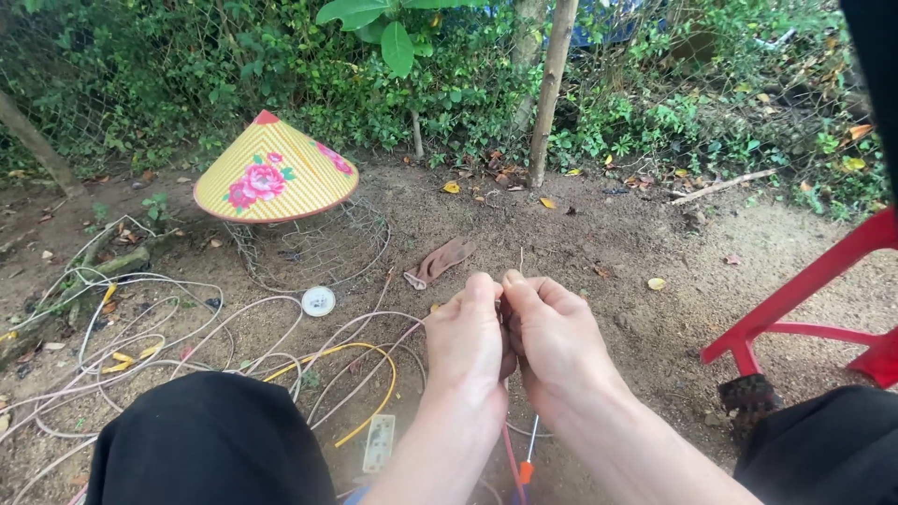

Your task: Stripping electrical wires and connecting them to a power socket while working outdoors.

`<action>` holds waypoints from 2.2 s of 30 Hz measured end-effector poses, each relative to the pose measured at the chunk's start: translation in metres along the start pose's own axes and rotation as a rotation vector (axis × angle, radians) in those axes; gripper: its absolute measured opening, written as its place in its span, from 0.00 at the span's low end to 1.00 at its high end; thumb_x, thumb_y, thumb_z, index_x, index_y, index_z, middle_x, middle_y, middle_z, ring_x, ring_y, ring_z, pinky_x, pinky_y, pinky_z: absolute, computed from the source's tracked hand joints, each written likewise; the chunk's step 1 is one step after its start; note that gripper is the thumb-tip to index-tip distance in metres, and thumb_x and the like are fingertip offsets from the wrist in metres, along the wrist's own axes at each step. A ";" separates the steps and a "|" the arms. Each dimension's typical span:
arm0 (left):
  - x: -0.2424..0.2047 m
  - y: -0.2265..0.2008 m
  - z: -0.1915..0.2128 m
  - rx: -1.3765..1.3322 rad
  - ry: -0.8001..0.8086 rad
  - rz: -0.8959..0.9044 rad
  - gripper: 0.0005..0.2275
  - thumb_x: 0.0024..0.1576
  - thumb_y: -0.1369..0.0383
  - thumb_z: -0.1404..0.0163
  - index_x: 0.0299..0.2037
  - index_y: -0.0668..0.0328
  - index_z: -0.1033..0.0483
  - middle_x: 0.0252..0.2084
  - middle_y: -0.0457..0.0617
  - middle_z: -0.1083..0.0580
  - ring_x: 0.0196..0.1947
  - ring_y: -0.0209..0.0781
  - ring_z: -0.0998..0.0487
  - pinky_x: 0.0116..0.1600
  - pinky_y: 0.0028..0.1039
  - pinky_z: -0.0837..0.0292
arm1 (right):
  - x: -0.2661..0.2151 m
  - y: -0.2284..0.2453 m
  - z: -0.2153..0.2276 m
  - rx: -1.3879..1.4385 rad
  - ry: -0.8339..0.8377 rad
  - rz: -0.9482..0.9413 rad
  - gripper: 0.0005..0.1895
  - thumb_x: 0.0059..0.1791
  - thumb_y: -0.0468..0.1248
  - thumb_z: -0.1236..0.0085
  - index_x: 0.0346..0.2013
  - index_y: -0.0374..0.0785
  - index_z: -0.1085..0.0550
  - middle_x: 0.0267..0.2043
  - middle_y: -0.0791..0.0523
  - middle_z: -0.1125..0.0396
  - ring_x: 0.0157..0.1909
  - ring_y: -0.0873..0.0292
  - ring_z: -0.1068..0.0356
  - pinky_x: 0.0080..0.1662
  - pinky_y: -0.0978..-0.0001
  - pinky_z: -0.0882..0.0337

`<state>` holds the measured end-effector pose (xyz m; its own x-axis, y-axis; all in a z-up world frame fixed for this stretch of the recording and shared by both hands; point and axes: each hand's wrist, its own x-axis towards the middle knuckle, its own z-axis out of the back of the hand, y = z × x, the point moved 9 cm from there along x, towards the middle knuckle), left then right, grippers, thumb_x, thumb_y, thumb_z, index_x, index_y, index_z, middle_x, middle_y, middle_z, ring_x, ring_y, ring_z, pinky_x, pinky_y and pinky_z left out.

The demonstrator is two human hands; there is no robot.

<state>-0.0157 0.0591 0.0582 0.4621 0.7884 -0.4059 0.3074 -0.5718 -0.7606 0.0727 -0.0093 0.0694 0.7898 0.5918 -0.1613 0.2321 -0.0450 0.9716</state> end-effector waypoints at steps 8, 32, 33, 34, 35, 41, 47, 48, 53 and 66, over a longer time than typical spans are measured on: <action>-0.022 0.006 0.003 0.019 -0.045 0.000 0.10 0.61 0.71 0.49 0.32 0.73 0.20 0.29 0.54 0.26 0.27 0.39 0.31 0.31 0.27 0.36 | -0.012 -0.003 0.004 0.053 0.014 -0.031 0.11 0.59 0.36 0.46 0.35 0.32 0.27 0.28 0.55 0.37 0.28 0.63 0.42 0.32 0.70 0.41; 0.018 0.045 0.000 0.058 0.534 0.300 0.17 0.69 0.67 0.60 0.24 0.57 0.37 0.19 0.43 0.39 0.17 0.31 0.42 0.23 0.24 0.46 | 0.034 -0.032 0.023 -0.057 0.293 -0.293 0.09 0.54 0.34 0.39 0.34 0.30 0.25 0.30 0.50 0.31 0.28 0.60 0.39 0.35 0.68 0.38; 0.017 0.053 0.001 0.018 0.506 0.369 0.19 0.68 0.68 0.62 0.19 0.53 0.41 0.18 0.44 0.39 0.15 0.31 0.43 0.20 0.22 0.47 | 0.038 -0.040 0.025 -0.089 0.336 -0.350 0.07 0.52 0.33 0.38 0.34 0.30 0.24 0.30 0.49 0.29 0.28 0.59 0.37 0.34 0.68 0.38; 0.025 0.063 0.006 0.019 0.506 0.372 0.19 0.68 0.68 0.62 0.19 0.53 0.41 0.18 0.44 0.39 0.15 0.31 0.43 0.20 0.22 0.47 | 0.039 -0.045 0.027 -0.088 0.334 -0.352 0.07 0.52 0.33 0.38 0.34 0.30 0.24 0.30 0.49 0.29 0.28 0.59 0.37 0.34 0.68 0.38; 0.028 0.077 0.007 -0.116 0.538 0.483 0.18 0.65 0.63 0.64 0.19 0.50 0.41 0.17 0.42 0.39 0.13 0.31 0.47 0.20 0.23 0.52 | 0.039 -0.052 0.031 -0.110 0.319 -0.375 0.08 0.52 0.33 0.37 0.33 0.30 0.24 0.28 0.50 0.31 0.26 0.60 0.39 0.31 0.69 0.40; 0.023 0.082 0.015 -0.126 0.258 0.481 0.18 0.69 0.59 0.51 0.29 0.61 0.29 0.16 0.42 0.37 0.10 0.26 0.51 0.15 0.21 0.61 | 0.041 -0.072 0.036 -0.005 0.171 -0.472 0.10 0.55 0.32 0.40 0.32 0.28 0.25 0.27 0.52 0.38 0.26 0.61 0.43 0.29 0.69 0.44; 0.031 0.090 0.033 -0.151 0.020 0.462 0.17 0.68 0.58 0.51 0.31 0.62 0.27 0.18 0.47 0.34 0.11 0.30 0.46 0.15 0.22 0.60 | 0.035 -0.073 0.030 0.011 0.142 -0.482 0.10 0.56 0.32 0.42 0.33 0.28 0.25 0.28 0.53 0.37 0.28 0.61 0.44 0.35 0.67 0.40; 0.040 0.094 0.035 -0.169 0.056 0.443 0.19 0.70 0.59 0.56 0.25 0.56 0.32 0.15 0.42 0.40 0.09 0.29 0.52 0.15 0.23 0.63 | 0.033 -0.072 0.029 0.028 0.152 -0.486 0.11 0.58 0.33 0.46 0.34 0.28 0.26 0.29 0.52 0.38 0.30 0.59 0.43 0.39 0.64 0.38; 0.045 0.090 0.026 -0.082 0.165 0.425 0.20 0.69 0.62 0.57 0.21 0.49 0.42 0.14 0.38 0.47 0.09 0.30 0.54 0.16 0.25 0.64 | 0.040 -0.073 0.033 0.054 0.254 -0.506 0.11 0.55 0.35 0.41 0.35 0.26 0.24 0.30 0.51 0.38 0.31 0.59 0.44 0.38 0.64 0.41; 0.043 0.076 0.018 0.112 -0.124 0.388 0.14 0.66 0.66 0.54 0.51 0.69 0.20 0.45 0.63 0.18 0.41 0.47 0.18 0.44 0.32 0.25 | 0.051 -0.072 0.029 -0.328 0.008 -0.316 0.15 0.59 0.39 0.49 0.36 0.31 0.22 0.30 0.51 0.30 0.32 0.59 0.33 0.38 0.68 0.30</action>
<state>0.0124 0.0533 -0.0262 0.4206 0.5450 -0.7254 0.0353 -0.8087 -0.5871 0.1124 0.0011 -0.0138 0.7043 0.5422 -0.4582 0.2673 0.3955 0.8787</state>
